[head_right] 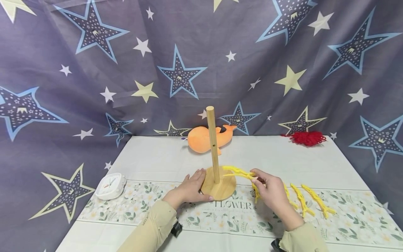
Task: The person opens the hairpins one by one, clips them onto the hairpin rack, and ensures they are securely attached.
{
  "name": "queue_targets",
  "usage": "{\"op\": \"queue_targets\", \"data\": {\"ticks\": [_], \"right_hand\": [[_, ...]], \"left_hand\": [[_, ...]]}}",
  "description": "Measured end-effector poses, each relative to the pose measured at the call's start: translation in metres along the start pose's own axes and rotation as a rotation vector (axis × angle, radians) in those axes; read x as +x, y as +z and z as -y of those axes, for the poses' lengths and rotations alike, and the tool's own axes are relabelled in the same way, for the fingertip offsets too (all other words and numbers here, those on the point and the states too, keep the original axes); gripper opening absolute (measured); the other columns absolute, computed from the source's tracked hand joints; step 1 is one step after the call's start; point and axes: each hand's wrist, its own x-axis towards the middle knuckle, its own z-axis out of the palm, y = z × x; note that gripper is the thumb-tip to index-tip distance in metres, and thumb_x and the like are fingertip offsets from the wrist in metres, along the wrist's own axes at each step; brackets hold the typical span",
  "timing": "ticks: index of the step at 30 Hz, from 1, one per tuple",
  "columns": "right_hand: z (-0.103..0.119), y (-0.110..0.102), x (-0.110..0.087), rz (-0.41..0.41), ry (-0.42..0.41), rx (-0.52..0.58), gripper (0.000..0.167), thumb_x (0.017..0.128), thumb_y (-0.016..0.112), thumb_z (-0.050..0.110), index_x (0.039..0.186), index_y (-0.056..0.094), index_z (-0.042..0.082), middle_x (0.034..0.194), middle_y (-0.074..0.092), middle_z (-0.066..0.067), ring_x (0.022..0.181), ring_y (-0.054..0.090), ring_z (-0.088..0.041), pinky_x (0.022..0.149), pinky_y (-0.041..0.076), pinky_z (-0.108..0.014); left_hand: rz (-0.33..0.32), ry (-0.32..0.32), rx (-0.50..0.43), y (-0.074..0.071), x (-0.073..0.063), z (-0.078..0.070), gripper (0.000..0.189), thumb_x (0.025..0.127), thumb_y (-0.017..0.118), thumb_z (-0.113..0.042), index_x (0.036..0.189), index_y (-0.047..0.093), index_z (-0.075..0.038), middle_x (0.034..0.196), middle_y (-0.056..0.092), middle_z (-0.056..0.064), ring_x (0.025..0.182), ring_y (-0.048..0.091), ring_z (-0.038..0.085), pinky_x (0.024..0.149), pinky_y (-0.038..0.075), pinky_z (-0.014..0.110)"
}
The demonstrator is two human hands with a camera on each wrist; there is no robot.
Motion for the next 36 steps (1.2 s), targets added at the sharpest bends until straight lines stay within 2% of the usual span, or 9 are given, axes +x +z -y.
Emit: {"op": "queue_targets", "data": {"ticks": [5, 9, 12, 14, 15, 18, 23, 32, 36], "right_hand": [[0.006, 0.008, 0.003, -0.029, 0.006, -0.006, 0.024, 0.092, 0.068, 0.01, 0.116, 0.071, 0.011, 0.073, 0.066, -0.005, 0.052, 0.046, -0.009, 0.043, 0.039, -0.024], [0.011, 0.015, 0.005, -0.064, 0.018, 0.001, 0.023, 0.092, 0.069, 0.011, 0.114, 0.073, 0.011, 0.069, 0.065, -0.004, 0.045, 0.04, -0.006, 0.04, 0.037, -0.024], [0.014, 0.021, 0.008, -0.091, 0.015, 0.004, 0.022, 0.09, 0.071, 0.009, 0.112, 0.074, 0.01, 0.072, 0.068, -0.003, 0.044, 0.041, -0.006, 0.04, 0.038, -0.023], [0.016, 0.025, 0.01, -0.093, 0.013, 0.007, 0.021, 0.089, 0.071, 0.009, 0.11, 0.075, 0.01, 0.068, 0.066, -0.003, 0.043, 0.041, -0.007, 0.039, 0.038, -0.024], [0.017, 0.027, 0.011, -0.093, 0.012, 0.01, 0.021, 0.089, 0.071, 0.008, 0.11, 0.075, 0.009, 0.072, 0.068, -0.004, 0.044, 0.042, -0.007, 0.039, 0.039, -0.023], [0.019, 0.033, 0.014, -0.08, 0.013, 0.015, 0.02, 0.088, 0.072, 0.008, 0.107, 0.076, 0.008, 0.081, 0.072, -0.006, 0.048, 0.044, -0.008, 0.042, 0.039, -0.023], [0.022, 0.043, 0.017, -0.056, 0.002, 0.009, 0.018, 0.088, 0.072, 0.008, 0.105, 0.077, 0.01, 0.084, 0.072, -0.003, 0.053, 0.045, -0.008, 0.046, 0.039, -0.022], [0.024, 0.051, 0.022, -0.016, -0.002, -0.014, 0.018, 0.089, 0.072, 0.011, 0.106, 0.077, 0.013, 0.065, 0.064, 0.0, 0.047, 0.039, -0.007, 0.043, 0.035, -0.023], [0.026, 0.055, 0.026, 0.006, 0.006, 0.001, 0.02, 0.089, 0.071, 0.009, 0.108, 0.076, 0.012, 0.078, 0.07, -0.002, 0.05, 0.042, -0.007, 0.045, 0.038, -0.022]], "left_hand": [[-0.002, 0.001, -0.004, -0.002, -0.001, -0.002, 0.11, 0.082, 0.064, -0.066, 0.155, 0.016, -0.001, 0.162, 0.015, 0.013, 0.149, 0.011, 0.026, 0.118, 0.012, 0.054], [0.001, -0.002, 0.001, -0.002, -0.001, -0.003, 0.11, 0.082, 0.064, -0.067, 0.155, 0.016, -0.001, 0.162, 0.015, 0.013, 0.149, 0.011, 0.026, 0.118, 0.012, 0.054], [-0.001, -0.002, 0.001, -0.002, -0.001, -0.003, 0.11, 0.081, 0.064, -0.067, 0.155, 0.016, -0.001, 0.162, 0.016, 0.013, 0.149, 0.012, 0.026, 0.118, 0.013, 0.053], [-0.008, -0.004, -0.011, -0.002, -0.001, -0.003, 0.11, 0.08, 0.065, -0.067, 0.156, 0.017, -0.002, 0.161, 0.017, 0.012, 0.149, 0.012, 0.026, 0.118, 0.013, 0.053], [-0.012, -0.005, -0.018, -0.002, 0.0, -0.002, 0.11, 0.08, 0.066, -0.066, 0.156, 0.017, -0.003, 0.161, 0.017, 0.012, 0.149, 0.013, 0.025, 0.118, 0.013, 0.053], [-0.022, -0.011, -0.029, -0.001, 0.0, -0.001, 0.111, 0.079, 0.068, -0.066, 0.156, 0.017, -0.005, 0.161, 0.018, 0.01, 0.148, 0.014, 0.024, 0.118, 0.013, 0.052], [-0.03, -0.015, -0.036, 0.0, 0.001, 0.001, 0.111, 0.078, 0.068, -0.067, 0.156, 0.017, -0.006, 0.162, 0.018, 0.008, 0.149, 0.013, 0.023, 0.118, 0.012, 0.051], [-0.037, -0.007, -0.048, 0.001, 0.001, 0.001, 0.111, 0.078, 0.068, -0.067, 0.156, 0.018, -0.006, 0.161, 0.019, 0.01, 0.148, 0.014, 0.024, 0.118, 0.013, 0.052], [-0.046, -0.008, -0.044, 0.002, 0.002, 0.001, 0.111, 0.077, 0.068, -0.067, 0.156, 0.019, -0.006, 0.161, 0.02, 0.01, 0.148, 0.015, 0.025, 0.118, 0.013, 0.053]]}}
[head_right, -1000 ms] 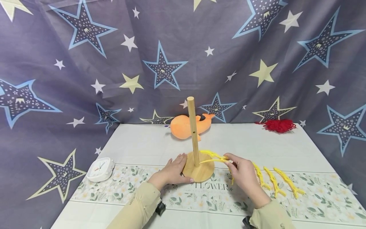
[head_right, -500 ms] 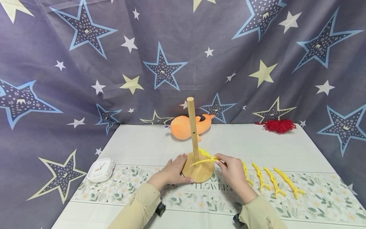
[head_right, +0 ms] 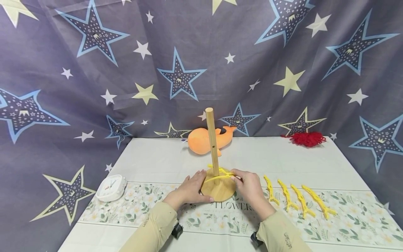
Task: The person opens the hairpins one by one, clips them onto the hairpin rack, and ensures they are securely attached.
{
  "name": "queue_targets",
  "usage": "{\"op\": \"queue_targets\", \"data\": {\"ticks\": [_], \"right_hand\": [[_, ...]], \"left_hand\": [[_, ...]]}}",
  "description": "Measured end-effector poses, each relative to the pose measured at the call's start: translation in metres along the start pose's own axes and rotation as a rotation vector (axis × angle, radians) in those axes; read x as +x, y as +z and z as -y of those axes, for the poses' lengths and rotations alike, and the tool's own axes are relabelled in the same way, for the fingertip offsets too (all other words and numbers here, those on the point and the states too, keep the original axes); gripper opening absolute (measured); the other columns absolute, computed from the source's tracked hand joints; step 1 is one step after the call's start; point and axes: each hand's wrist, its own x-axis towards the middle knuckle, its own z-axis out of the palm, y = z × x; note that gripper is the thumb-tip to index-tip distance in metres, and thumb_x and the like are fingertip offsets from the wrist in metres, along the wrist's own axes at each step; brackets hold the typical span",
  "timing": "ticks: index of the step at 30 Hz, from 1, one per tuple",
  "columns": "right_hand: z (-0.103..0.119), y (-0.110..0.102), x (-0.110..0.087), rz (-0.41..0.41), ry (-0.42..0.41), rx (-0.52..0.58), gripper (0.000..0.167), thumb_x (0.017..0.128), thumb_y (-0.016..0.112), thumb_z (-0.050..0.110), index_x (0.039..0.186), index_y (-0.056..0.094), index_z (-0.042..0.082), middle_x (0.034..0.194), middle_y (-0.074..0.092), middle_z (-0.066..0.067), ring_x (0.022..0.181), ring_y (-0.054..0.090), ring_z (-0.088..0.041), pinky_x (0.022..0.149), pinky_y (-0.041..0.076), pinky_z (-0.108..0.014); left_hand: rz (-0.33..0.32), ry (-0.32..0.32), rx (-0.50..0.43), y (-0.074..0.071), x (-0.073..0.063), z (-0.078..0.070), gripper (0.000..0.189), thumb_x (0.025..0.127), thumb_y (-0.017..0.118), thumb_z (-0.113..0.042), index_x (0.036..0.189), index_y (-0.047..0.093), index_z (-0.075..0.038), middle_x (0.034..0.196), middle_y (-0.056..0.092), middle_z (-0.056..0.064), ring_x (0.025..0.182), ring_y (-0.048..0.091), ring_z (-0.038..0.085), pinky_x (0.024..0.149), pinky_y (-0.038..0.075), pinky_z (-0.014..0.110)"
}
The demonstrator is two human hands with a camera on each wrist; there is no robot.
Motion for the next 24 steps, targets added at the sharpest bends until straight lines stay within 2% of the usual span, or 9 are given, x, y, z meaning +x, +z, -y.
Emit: {"op": "queue_targets", "data": {"ticks": [3, 6, 10, 12, 15, 18, 20, 22, 24], "right_hand": [[0.001, 0.002, 0.001, 0.024, 0.021, 0.003, 0.022, 0.089, 0.071, 0.009, 0.11, 0.075, 0.012, 0.082, 0.071, -0.002, 0.051, 0.043, -0.008, 0.044, 0.039, -0.023], [0.001, 0.002, 0.0, 0.042, 0.03, 0.005, 0.023, 0.09, 0.071, 0.011, 0.112, 0.075, 0.013, 0.074, 0.066, 0.0, 0.049, 0.041, -0.009, 0.043, 0.038, -0.022], [-0.002, 0.001, -0.001, 0.075, 0.031, 0.035, 0.026, 0.091, 0.071, 0.015, 0.116, 0.073, 0.015, 0.058, 0.05, 0.004, 0.047, 0.039, -0.01, 0.042, 0.036, -0.023], [-0.004, -0.001, -0.001, 0.099, 0.04, 0.051, 0.028, 0.091, 0.07, 0.017, 0.119, 0.071, 0.017, 0.055, 0.044, 0.004, 0.047, 0.039, -0.011, 0.042, 0.036, -0.024], [-0.006, -0.002, -0.001, 0.133, 0.057, 0.066, 0.033, 0.093, 0.068, 0.019, 0.126, 0.068, 0.018, 0.056, 0.043, 0.003, 0.05, 0.04, -0.012, 0.043, 0.037, -0.024], [-0.008, -0.003, 0.0, 0.152, 0.039, 0.073, 0.039, 0.094, 0.067, 0.019, 0.132, 0.063, 0.014, 0.071, 0.058, -0.002, 0.057, 0.047, -0.012, 0.046, 0.041, -0.024], [-0.009, -0.004, -0.001, 0.149, 0.018, 0.075, 0.043, 0.094, 0.067, 0.019, 0.135, 0.06, 0.012, 0.089, 0.066, -0.007, 0.063, 0.051, -0.011, 0.048, 0.044, -0.025], [-0.009, -0.006, -0.002, 0.136, -0.002, 0.071, 0.046, 0.092, 0.069, 0.02, 0.136, 0.059, 0.01, 0.106, 0.068, -0.01, 0.067, 0.054, -0.01, 0.05, 0.045, -0.025], [-0.01, -0.009, -0.004, 0.132, -0.015, 0.072, 0.048, 0.092, 0.07, 0.021, 0.137, 0.058, 0.01, 0.114, 0.067, -0.014, 0.065, 0.054, -0.01, 0.049, 0.045, -0.025]], "left_hand": [[0.005, 0.001, 0.001, 0.0, 0.0, -0.001, 0.11, 0.078, 0.068, -0.067, 0.156, 0.019, -0.007, 0.161, 0.019, 0.01, 0.148, 0.015, 0.025, 0.118, 0.013, 0.053], [0.014, 0.001, -0.002, 0.0, 0.0, -0.002, 0.11, 0.079, 0.068, -0.067, 0.156, 0.018, -0.006, 0.161, 0.018, 0.01, 0.148, 0.013, 0.024, 0.118, 0.012, 0.052], [0.02, -0.008, 0.0, -0.001, -0.001, -0.003, 0.11, 0.078, 0.067, -0.067, 0.156, 0.017, -0.007, 0.162, 0.017, 0.009, 0.149, 0.012, 0.023, 0.118, 0.011, 0.051], [0.021, -0.014, 0.001, -0.002, -0.001, -0.003, 0.111, 0.078, 0.067, -0.067, 0.157, 0.017, -0.007, 0.162, 0.017, 0.008, 0.149, 0.012, 0.022, 0.119, 0.011, 0.05], [0.019, -0.018, -0.005, -0.003, -0.001, -0.003, 0.111, 0.078, 0.068, -0.067, 0.157, 0.016, -0.007, 0.162, 0.017, 0.008, 0.149, 0.012, 0.022, 0.119, 0.01, 0.05], [0.019, -0.02, -0.01, -0.004, -0.002, -0.003, 0.111, 0.078, 0.068, -0.067, 0.157, 0.016, -0.007, 0.162, 0.017, 0.008, 0.149, 0.012, 0.022, 0.119, 0.01, 0.05], [0.021, -0.021, -0.008, -0.003, -0.001, -0.002, 0.111, 0.078, 0.068, -0.067, 0.157, 0.016, -0.008, 0.162, 0.017, 0.008, 0.149, 0.012, 0.022, 0.119, 0.01, 0.05], [0.02, -0.021, -0.008, -0.002, -0.001, -0.001, 0.111, 0.078, 0.067, -0.068, 0.157, 0.016, -0.008, 0.162, 0.017, 0.007, 0.149, 0.012, 0.022, 0.119, 0.01, 0.05], [0.02, -0.023, -0.008, -0.001, -0.001, -0.001, 0.111, 0.078, 0.067, -0.068, 0.157, 0.016, -0.008, 0.162, 0.017, 0.007, 0.149, 0.012, 0.022, 0.119, 0.01, 0.05]]}}
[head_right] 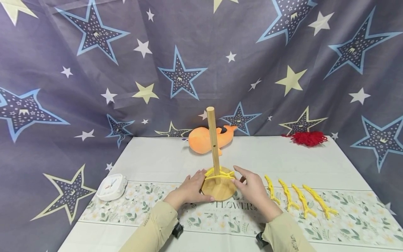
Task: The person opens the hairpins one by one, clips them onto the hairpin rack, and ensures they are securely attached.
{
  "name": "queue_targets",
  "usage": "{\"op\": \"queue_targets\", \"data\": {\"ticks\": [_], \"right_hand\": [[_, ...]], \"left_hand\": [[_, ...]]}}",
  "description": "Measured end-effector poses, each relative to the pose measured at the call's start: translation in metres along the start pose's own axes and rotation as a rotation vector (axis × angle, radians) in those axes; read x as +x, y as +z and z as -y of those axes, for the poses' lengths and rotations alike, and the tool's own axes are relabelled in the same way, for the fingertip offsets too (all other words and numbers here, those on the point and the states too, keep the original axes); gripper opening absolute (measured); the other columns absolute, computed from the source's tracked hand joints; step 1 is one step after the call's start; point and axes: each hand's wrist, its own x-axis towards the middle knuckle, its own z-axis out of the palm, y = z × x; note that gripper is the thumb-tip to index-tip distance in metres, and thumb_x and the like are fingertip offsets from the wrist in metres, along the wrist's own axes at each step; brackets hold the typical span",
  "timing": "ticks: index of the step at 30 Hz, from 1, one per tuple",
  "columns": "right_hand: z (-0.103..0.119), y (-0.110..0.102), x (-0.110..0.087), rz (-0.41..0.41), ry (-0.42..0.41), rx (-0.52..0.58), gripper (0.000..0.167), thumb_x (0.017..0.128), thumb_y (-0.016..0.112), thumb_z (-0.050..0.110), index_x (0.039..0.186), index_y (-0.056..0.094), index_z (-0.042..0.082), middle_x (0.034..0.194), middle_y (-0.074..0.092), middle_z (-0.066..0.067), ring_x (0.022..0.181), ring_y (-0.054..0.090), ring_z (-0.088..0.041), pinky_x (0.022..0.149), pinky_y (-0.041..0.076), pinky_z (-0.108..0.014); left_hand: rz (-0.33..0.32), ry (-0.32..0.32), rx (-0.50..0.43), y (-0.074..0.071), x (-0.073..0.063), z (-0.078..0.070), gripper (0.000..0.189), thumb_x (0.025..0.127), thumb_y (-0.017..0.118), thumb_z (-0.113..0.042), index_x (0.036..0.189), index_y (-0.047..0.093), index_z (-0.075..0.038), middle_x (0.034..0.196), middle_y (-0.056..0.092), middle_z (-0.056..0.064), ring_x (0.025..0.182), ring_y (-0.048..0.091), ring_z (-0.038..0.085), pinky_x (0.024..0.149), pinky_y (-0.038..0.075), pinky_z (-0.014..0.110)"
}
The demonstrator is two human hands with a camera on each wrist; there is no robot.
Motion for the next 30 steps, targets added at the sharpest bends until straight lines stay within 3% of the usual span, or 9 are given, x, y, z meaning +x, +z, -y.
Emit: {"op": "queue_targets", "data": {"ticks": [5, 12, 16, 25, 30], "right_hand": [[-0.002, -0.015, -0.008, -0.004, -0.003, -0.012, 0.047, 0.092, 0.069, 0.023, 0.135, 0.059, 0.007, 0.119, 0.065, -0.015, 0.064, 0.054, -0.013, 0.048, 0.044, -0.025], [-0.008, -0.047, -0.024, 0.012, 0.051, -0.069, 0.04, 0.093, 0.069, 0.022, 0.129, 0.063, 0.007, 0.099, 0.069, -0.009, 0.055, 0.051, -0.012, 0.046, 0.044, -0.026], [-0.019, -0.066, -0.037, 0.033, 0.086, -0.091, 0.04, 0.093, 0.069, 0.024, 0.129, 0.064, 0.007, 0.1, 0.069, -0.01, 0.053, 0.05, -0.01, 0.046, 0.044, -0.026], [-0.048, -0.101, -0.066, 0.054, 0.222, -0.212, 0.05, 0.092, 0.069, 0.032, 0.129, 0.061, 0.0, 0.097, 0.07, -0.013, 0.066, 0.058, -0.014, 0.051, 0.047, -0.028], [-0.064, -0.118, -0.076, 0.092, 0.294, -0.249, 0.057, 0.09, 0.069, 0.038, 0.129, 0.059, -0.003, 0.104, 0.068, -0.021, 0.075, 0.063, -0.021, 0.056, 0.051, -0.033]], "left_hand": [[0.001, -0.006, -0.005, 0.001, -0.001, 0.001, 0.11, 0.078, 0.067, -0.067, 0.157, 0.016, -0.009, 0.162, 0.017, 0.007, 0.149, 0.012, 0.021, 0.119, 0.01, 0.05], [0.002, -0.004, -0.004, -0.002, -0.002, 0.0, 0.109, 0.079, 0.068, -0.065, 0.157, 0.017, -0.008, 0.162, 0.017, 0.008, 0.149, 0.012, 0.023, 0.119, 0.01, 0.051], [0.007, -0.003, -0.002, -0.002, -0.003, 0.0, 0.109, 0.08, 0.069, -0.064, 0.157, 0.017, -0.008, 0.162, 0.017, 0.008, 0.149, 0.013, 0.023, 0.118, 0.01, 0.052], [0.008, -0.004, 0.0, -0.002, -0.001, 0.001, 0.11, 0.079, 0.068, -0.066, 0.157, 0.017, -0.008, 0.162, 0.018, 0.008, 0.149, 0.013, 0.022, 0.119, 0.011, 0.051], [0.004, -0.004, -0.008, -0.002, -0.001, -0.001, 0.11, 0.079, 0.069, -0.065, 0.157, 0.017, -0.008, 0.162, 0.018, 0.008, 0.149, 0.013, 0.022, 0.119, 0.011, 0.051]]}}
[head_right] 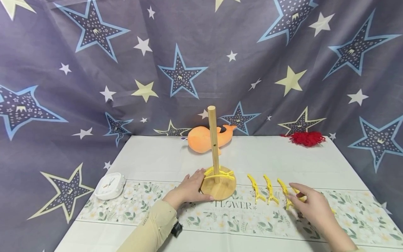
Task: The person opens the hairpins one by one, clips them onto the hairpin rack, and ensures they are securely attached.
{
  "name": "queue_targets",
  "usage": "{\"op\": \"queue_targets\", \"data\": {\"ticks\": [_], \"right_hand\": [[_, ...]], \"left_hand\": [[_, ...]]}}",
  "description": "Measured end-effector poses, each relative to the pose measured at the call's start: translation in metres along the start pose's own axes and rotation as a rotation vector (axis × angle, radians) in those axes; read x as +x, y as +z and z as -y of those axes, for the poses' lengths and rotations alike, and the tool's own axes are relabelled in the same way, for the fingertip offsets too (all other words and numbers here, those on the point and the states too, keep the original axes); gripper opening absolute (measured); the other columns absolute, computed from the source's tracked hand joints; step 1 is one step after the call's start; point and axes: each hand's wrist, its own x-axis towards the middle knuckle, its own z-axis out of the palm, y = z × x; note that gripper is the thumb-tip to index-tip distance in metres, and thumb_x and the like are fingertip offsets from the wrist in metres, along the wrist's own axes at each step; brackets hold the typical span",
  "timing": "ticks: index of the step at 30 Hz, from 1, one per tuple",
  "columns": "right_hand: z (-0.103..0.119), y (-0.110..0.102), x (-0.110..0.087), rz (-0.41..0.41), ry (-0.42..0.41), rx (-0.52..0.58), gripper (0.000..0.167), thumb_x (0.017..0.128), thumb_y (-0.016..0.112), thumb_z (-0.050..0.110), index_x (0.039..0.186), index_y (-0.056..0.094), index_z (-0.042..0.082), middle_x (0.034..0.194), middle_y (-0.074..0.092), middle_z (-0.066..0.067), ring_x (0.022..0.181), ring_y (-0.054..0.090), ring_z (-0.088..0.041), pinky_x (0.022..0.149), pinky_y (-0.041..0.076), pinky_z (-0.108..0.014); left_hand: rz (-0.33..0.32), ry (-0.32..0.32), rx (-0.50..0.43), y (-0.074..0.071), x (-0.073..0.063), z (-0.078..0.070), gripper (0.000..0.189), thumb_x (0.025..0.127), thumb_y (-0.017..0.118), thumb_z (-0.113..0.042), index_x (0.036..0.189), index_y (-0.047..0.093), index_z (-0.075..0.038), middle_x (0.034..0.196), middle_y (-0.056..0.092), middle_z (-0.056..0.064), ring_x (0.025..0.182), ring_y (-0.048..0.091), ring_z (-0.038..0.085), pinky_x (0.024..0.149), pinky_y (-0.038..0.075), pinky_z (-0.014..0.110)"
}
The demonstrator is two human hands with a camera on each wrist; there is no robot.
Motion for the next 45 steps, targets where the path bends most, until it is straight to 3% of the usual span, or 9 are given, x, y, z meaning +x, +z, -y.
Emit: {"op": "queue_targets", "data": {"ticks": [4, 7, 13, 16, 20, 24, 27, 30, 45], "right_hand": [[-0.015, -0.01, -0.002, 0.024, 0.043, -0.031, 0.064, 0.09, 0.068, 0.044, 0.13, 0.057, -0.005, 0.113, 0.064, -0.029, 0.081, 0.065, -0.029, 0.059, 0.054, -0.04], [-0.027, -0.014, -0.004, 0.006, 0.059, -0.072, 0.063, 0.088, 0.071, 0.04, 0.127, 0.058, -0.008, 0.115, 0.061, -0.033, 0.084, 0.064, -0.035, 0.059, 0.055, -0.044], [-0.05, -0.02, -0.007, -0.011, 0.114, -0.134, 0.063, 0.083, 0.076, 0.032, 0.122, 0.057, -0.013, 0.114, 0.056, -0.038, 0.077, 0.063, -0.038, 0.053, 0.053, -0.042], [-0.06, -0.024, -0.009, 0.003, 0.131, -0.161, 0.062, 0.083, 0.076, 0.029, 0.121, 0.056, -0.015, 0.107, 0.059, -0.035, 0.072, 0.063, -0.033, 0.052, 0.051, -0.041], [-0.072, -0.027, -0.013, 0.07, 0.178, -0.177, 0.074, 0.082, 0.077, 0.038, 0.123, 0.053, -0.018, 0.084, 0.062, -0.02, 0.063, 0.056, -0.021, 0.051, 0.045, -0.037], [-0.082, -0.026, -0.016, 0.134, 0.237, -0.193, 0.092, 0.074, 0.079, 0.052, 0.123, 0.05, -0.02, 0.087, 0.06, -0.026, 0.064, 0.054, -0.02, 0.053, 0.046, -0.038], [-0.088, -0.025, -0.016, 0.177, 0.267, -0.204, 0.102, 0.069, 0.078, 0.061, 0.123, 0.049, -0.021, 0.101, 0.059, -0.036, 0.071, 0.061, -0.028, 0.06, 0.051, -0.045], [-0.092, -0.023, -0.015, 0.219, 0.295, -0.207, 0.106, 0.067, 0.077, 0.064, 0.123, 0.048, -0.021, 0.098, 0.061, -0.034, 0.077, 0.062, -0.035, 0.066, 0.051, -0.049], [-0.089, -0.018, -0.009, 0.249, 0.328, -0.224, 0.084, 0.071, 0.082, 0.05, 0.105, 0.056, -0.022, 0.092, 0.061, -0.032, 0.085, 0.06, -0.043, 0.074, 0.051, -0.053]], "left_hand": [[-0.001, 0.004, 0.002, 0.001, 0.0, 0.001, 0.11, 0.078, 0.067, -0.067, 0.157, 0.017, -0.009, 0.162, 0.018, 0.007, 0.149, 0.013, 0.022, 0.119, 0.01, 0.05], [-0.002, 0.009, 0.001, 0.003, 0.001, 0.002, 0.111, 0.078, 0.067, -0.069, 0.157, 0.016, -0.009, 0.162, 0.017, 0.007, 0.149, 0.012, 0.022, 0.119, 0.01, 0.05], [-0.003, 0.007, -0.004, 0.002, 0.0, 0.003, 0.111, 0.078, 0.067, -0.069, 0.157, 0.016, -0.01, 0.162, 0.017, 0.007, 0.149, 0.012, 0.021, 0.119, 0.009, 0.05], [-0.008, 0.003, 0.0, 0.001, 0.0, 0.002, 0.11, 0.078, 0.067, -0.068, 0.157, 0.016, -0.01, 0.162, 0.017, 0.007, 0.149, 0.012, 0.021, 0.119, 0.009, 0.05], [-0.008, 0.009, 0.005, 0.0, 0.0, 0.001, 0.111, 0.078, 0.067, -0.068, 0.157, 0.016, -0.01, 0.162, 0.017, 0.007, 0.149, 0.012, 0.021, 0.119, 0.009, 0.05], [-0.002, 0.012, -0.001, 0.0, -0.001, -0.001, 0.111, 0.078, 0.067, -0.068, 0.157, 0.016, -0.009, 0.162, 0.017, 0.007, 0.149, 0.012, 0.022, 0.119, 0.009, 0.051], [-0.004, 0.012, -0.001, 0.0, -0.001, -0.001, 0.111, 0.078, 0.067, -0.068, 0.157, 0.016, -0.008, 0.162, 0.018, 0.008, 0.149, 0.012, 0.022, 0.119, 0.01, 0.051], [-0.006, 0.016, 0.002, 0.001, -0.002, 0.0, 0.111, 0.078, 0.067, -0.067, 0.157, 0.017, -0.008, 0.162, 0.019, 0.008, 0.149, 0.013, 0.023, 0.118, 0.011, 0.051], [-0.008, 0.009, -0.01, 0.003, -0.001, 0.003, 0.111, 0.078, 0.068, -0.067, 0.157, 0.017, -0.008, 0.162, 0.019, 0.008, 0.149, 0.013, 0.022, 0.119, 0.011, 0.051]]}}
